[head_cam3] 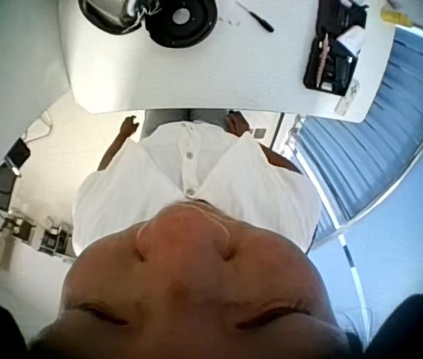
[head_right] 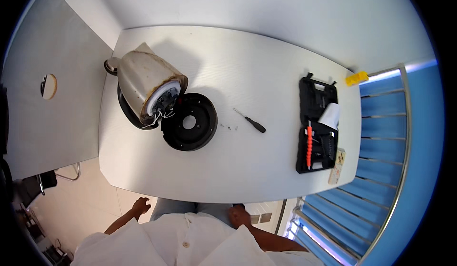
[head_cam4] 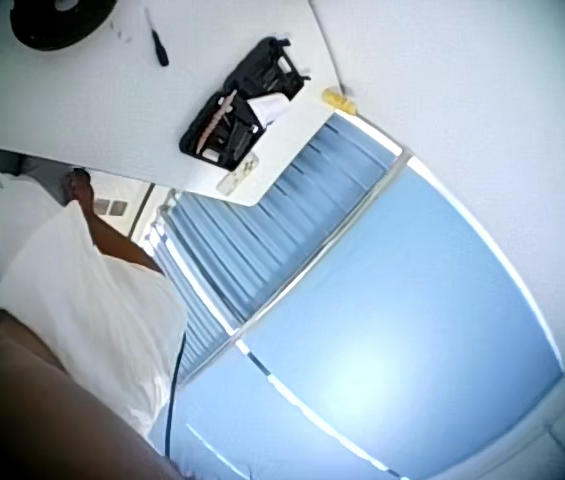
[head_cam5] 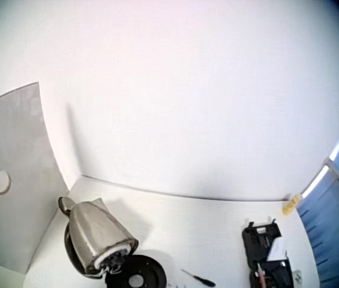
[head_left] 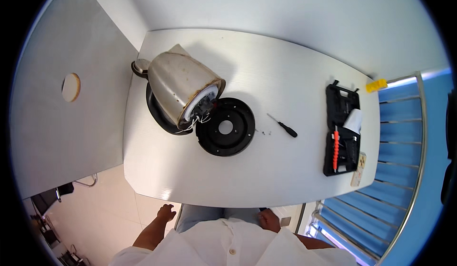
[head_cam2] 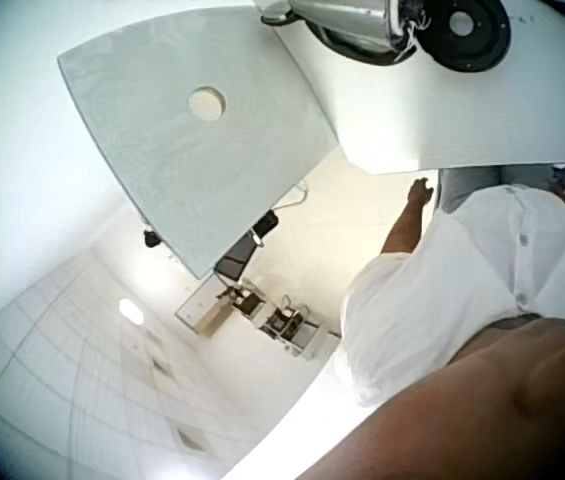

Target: The person uses a screwdriver to tighten screws on the base of a white appliance, then repositions the appliance and a fan on the table. They handle a kettle and organize tools in a case before sitting back down.

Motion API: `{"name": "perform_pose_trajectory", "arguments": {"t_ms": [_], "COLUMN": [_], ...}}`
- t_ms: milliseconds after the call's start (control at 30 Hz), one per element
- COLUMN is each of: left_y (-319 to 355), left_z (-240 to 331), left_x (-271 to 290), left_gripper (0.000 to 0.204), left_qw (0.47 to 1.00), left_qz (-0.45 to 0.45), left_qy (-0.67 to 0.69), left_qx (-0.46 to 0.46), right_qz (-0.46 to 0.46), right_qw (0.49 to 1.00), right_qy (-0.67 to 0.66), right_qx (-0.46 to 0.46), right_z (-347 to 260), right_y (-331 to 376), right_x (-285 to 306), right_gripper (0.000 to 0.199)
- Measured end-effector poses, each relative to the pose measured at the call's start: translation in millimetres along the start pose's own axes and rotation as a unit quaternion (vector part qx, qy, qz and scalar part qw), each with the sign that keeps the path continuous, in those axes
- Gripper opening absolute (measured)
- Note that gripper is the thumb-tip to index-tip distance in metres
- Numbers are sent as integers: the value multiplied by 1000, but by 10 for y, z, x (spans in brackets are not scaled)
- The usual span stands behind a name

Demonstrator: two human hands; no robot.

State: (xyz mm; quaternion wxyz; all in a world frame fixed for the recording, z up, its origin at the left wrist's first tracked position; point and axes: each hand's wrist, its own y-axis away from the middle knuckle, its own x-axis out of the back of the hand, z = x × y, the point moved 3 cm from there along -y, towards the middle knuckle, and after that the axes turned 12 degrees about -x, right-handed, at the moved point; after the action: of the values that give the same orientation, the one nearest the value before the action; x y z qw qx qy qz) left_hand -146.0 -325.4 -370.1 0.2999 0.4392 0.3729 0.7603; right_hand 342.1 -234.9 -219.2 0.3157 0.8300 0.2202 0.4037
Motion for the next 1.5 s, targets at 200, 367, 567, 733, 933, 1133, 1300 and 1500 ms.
{"name": "perform_pose_trajectory", "arguments": {"t_ms": [200,367,567,733,933,1133,1300,1500], "left_y": [-657,-797,-672,-851,-1111,-1290,-1402,-1487], "left_z": [144,403,544,547,578,616,633,598], "left_x": [-654,-468,-158,127,611,901,924,600], "left_gripper": [49,48,48,48,48,48,48,48], "left_qw": [994,997,997,997,996,994,993,988], "left_qz": [-68,-38,-35,-42,-40,-19,-1,23], "left_qy": [-65,-48,-41,-41,-57,-76,-87,-93], "left_qx": [-54,-47,-45,-47,-53,-69,-85,-122], "right_qz": [-227,-170,-183,-199,-203,-187,-170,-121], "right_qw": [894,933,935,933,933,940,947,957], "right_qy": [265,227,224,216,218,221,226,247], "right_qx": [-282,-220,-204,-205,-203,-181,-155,-93], "right_z": [1989,1921,1865,1853,1807,1812,1899,2079], "right_y": [-620,-1010,-1194,-1306,-1412,-1506,-1618,-1804], "right_x": [-719,-797,-831,-824,-725,-662,-770,-908], "right_gripper": [37,39,40,42,44,46,47,49]}}
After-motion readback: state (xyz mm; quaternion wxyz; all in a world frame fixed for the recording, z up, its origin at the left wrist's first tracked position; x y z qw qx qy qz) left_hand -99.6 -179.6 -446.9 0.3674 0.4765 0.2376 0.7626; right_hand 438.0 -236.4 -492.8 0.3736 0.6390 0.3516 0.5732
